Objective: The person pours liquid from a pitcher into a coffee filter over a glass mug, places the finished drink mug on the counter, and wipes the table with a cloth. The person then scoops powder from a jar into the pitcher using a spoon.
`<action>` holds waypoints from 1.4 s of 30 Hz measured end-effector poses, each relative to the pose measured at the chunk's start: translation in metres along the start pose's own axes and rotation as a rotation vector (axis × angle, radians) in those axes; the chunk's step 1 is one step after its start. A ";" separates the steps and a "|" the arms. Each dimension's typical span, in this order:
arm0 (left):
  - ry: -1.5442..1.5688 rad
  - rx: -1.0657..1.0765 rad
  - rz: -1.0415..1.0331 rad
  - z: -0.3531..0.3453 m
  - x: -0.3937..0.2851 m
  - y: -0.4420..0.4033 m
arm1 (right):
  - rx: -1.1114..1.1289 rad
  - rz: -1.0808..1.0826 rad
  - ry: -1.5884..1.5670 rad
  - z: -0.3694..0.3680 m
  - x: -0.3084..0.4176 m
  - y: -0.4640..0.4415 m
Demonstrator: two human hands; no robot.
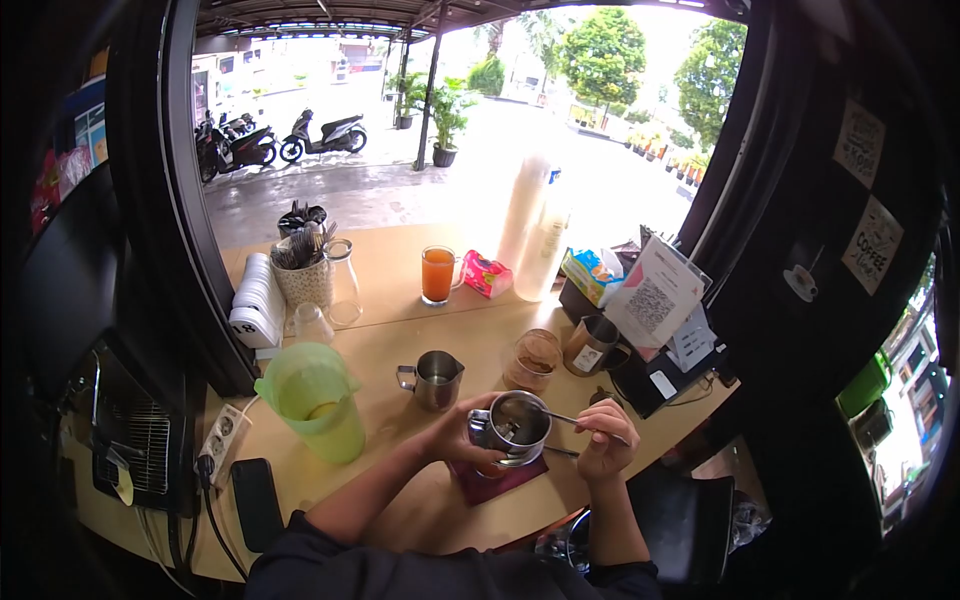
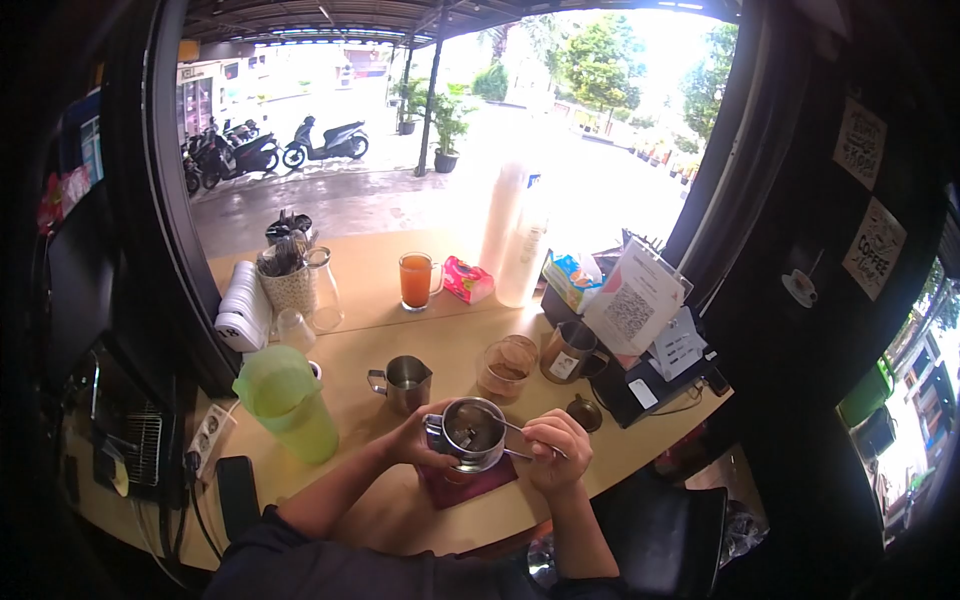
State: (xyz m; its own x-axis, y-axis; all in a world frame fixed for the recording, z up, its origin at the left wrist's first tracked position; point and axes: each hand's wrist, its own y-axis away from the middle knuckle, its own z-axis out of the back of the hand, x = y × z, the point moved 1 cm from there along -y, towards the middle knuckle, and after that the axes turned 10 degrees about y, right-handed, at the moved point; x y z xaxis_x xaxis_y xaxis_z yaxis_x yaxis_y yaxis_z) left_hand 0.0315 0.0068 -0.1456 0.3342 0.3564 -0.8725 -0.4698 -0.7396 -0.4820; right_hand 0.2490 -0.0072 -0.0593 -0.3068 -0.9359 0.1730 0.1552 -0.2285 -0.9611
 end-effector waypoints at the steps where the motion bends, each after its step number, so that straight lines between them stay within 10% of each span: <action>1: -0.001 -0.001 0.001 0.001 0.001 0.000 | 0.010 -0.013 -0.023 0.000 0.000 0.000; 5: -0.032 0.005 0.013 0.004 0.006 0.000 | -0.117 -0.072 -0.027 -0.001 -0.009 0.007; 7: -0.030 -0.003 0.026 0.005 0.006 0.001 | -0.563 -0.478 -0.093 0.004 -0.020 0.002; 13: 0.067 0.026 0.063 0.003 0.008 0.001 | -0.416 -0.781 0.049 -0.012 -0.106 -0.002; 26: -0.004 0.001 0.028 0.006 0.011 0.002 | -0.046 -0.629 0.354 -0.056 -0.128 0.040; 42: 0.017 0.002 0.028 0.003 0.003 0.000 | -0.329 -0.818 0.003 -0.045 -0.147 0.048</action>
State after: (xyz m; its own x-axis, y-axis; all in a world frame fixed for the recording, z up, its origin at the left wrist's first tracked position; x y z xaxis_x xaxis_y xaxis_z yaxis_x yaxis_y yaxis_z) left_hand 0.0299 0.0097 -0.1489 0.3350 0.3257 -0.8841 -0.4808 -0.7479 -0.4577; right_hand 0.2595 0.1311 -0.1406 -0.2057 -0.5117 0.8342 -0.3928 -0.7375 -0.5493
